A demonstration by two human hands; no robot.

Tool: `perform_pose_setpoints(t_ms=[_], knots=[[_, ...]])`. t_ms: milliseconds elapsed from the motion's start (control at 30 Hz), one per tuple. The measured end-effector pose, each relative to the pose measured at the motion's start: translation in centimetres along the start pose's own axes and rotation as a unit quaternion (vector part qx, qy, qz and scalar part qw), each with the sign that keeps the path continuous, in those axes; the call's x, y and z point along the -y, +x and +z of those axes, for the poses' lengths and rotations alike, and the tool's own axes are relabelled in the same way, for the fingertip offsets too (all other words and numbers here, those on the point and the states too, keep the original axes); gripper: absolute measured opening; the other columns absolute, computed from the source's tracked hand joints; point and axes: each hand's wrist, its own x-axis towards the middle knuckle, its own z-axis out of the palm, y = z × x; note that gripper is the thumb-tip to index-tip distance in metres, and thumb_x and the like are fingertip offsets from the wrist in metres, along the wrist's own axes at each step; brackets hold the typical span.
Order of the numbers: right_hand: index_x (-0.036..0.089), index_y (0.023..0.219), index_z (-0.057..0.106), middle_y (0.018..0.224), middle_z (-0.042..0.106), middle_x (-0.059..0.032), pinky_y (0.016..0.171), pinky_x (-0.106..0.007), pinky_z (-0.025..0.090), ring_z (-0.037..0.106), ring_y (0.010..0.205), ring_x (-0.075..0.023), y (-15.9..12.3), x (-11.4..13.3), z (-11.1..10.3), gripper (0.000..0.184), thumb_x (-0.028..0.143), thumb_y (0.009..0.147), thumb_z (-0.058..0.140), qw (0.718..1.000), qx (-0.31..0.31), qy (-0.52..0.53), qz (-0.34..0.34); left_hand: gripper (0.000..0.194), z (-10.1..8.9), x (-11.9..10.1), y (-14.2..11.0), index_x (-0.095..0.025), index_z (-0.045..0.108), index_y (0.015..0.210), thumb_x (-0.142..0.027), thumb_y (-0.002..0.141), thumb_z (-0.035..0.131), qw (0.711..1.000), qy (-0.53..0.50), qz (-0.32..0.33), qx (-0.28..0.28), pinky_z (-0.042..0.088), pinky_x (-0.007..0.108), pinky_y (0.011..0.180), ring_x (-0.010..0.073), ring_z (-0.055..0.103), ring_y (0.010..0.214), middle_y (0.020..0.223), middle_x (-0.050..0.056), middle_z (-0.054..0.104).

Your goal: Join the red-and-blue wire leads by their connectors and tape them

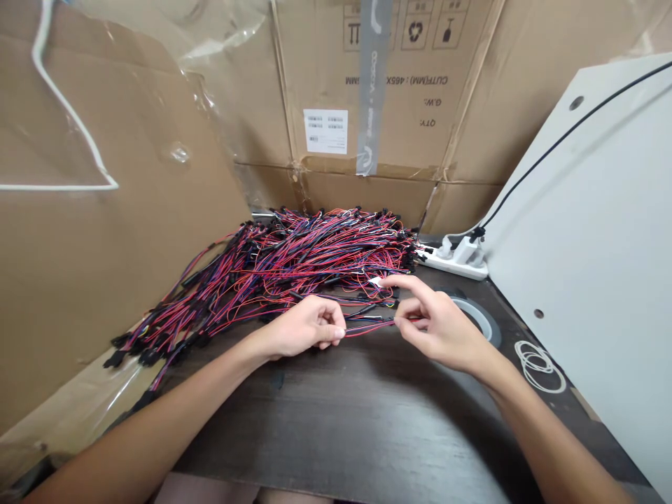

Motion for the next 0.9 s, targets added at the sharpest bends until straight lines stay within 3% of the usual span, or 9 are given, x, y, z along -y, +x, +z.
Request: perform_pose_setpoints(t_ms=[333,600,900], knots=[[0.019,0.125,0.043,0.064,0.058,0.0021,0.047,-0.015,0.044,0.049,0.053,-0.0086,-0.2,-0.3,-0.5,0.044,0.016,0.081,0.051,1.000,-0.013,0.007,0.004,0.009,-0.5,-0.4,0.0,-0.013,0.057,0.064,-0.013,0.072,0.060,0.998,0.049,0.033,-0.030,0.039,0.023,0.056,0.0100,0.052,0.057,0.060,0.000,0.059],[0.021,0.124,0.044,0.062,0.056,0.0028,0.045,-0.016,0.039,0.046,0.051,-0.0089,-0.3,-0.5,-0.7,0.038,0.016,0.086,0.048,1.000,0.001,-0.020,-0.021,0.007,-1.1,-0.6,-0.1,-0.012,0.059,0.064,-0.012,0.071,0.062,0.997,0.055,0.033,-0.047,0.040,0.023,0.056,0.0097,0.052,0.055,0.058,-0.001,0.058],[0.018,0.122,0.045,0.064,0.058,0.0010,0.048,-0.018,0.043,0.049,0.053,-0.0097,-0.4,-1.0,-1.0,0.037,0.019,0.085,0.050,1.000,-0.008,-0.008,0.006,0.009,-1.2,-0.5,-0.2,-0.013,0.060,0.062,-0.011,0.071,0.062,0.989,0.101,0.082,-0.070,0.037,0.021,0.054,0.0081,0.047,0.054,0.058,-0.003,0.055]])
